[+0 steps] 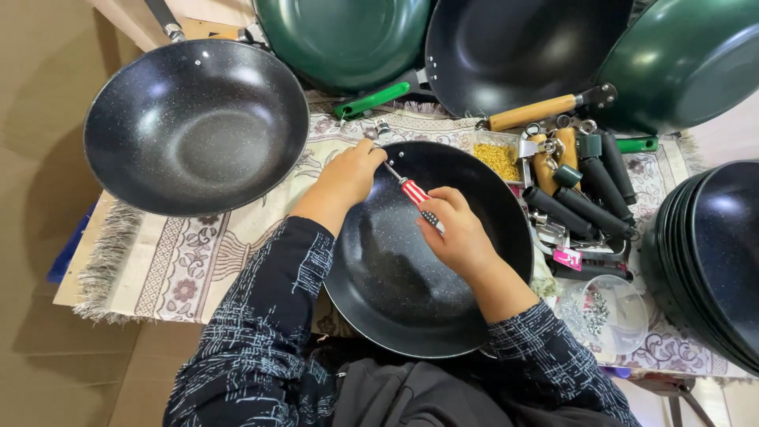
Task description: Assembling handles onto woks using a screwdriver and screws
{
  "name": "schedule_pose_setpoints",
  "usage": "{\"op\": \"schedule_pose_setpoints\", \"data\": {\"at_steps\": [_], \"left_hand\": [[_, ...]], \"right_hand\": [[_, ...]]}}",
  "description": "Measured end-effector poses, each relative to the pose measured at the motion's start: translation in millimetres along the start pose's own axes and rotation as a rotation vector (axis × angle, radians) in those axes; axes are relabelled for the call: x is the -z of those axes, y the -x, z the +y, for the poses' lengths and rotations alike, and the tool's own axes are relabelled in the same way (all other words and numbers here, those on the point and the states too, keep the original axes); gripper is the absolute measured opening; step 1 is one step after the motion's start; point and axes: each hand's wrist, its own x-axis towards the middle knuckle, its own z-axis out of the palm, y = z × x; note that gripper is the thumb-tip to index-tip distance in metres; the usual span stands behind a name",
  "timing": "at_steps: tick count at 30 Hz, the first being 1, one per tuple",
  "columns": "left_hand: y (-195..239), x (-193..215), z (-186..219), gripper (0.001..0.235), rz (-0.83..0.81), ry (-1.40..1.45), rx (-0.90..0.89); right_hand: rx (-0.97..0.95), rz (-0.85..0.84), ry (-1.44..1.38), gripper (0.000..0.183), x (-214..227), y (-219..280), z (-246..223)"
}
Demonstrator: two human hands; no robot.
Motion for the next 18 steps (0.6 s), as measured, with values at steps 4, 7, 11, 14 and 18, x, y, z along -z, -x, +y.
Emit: {"op": "schedule_pose_setpoints", "data": {"at_steps": [4, 7, 11, 14, 18], "left_hand": [[0.2, -7.4, -4.3, 0.032, 0.031, -0.023, -0.031], [-1.4, -10.7, -7.3, 0.029, 0.068, -0.026, -0.054], [-1.4, -14.7, -10.0, 0.03, 0.082, -0.027, -0.069], [-2.4, -15.7, -11.8, 0.029, 0.08, -0.029, -0.074], [-12.9, -36.2, -26.8, 0.03, 0.047, -0.059, -0.051]], "right_hand": [[-0.037, 0.04, -0.062, 0.023, -1.6, -2.1, 10.1], [-0.048, 0.062, -0.099, 0.024, -0.1, -4.0, 7.8], [-0.113, 0.073, -0.154, 0.026, -4.5, 1.7, 12.4], [-0.137, 0.09, -0.19, 0.026, -5.6, 0.7, 16.4], [-0.154, 0.125, -0.286, 0.025, 9.5, -7.3, 4.4]]}}
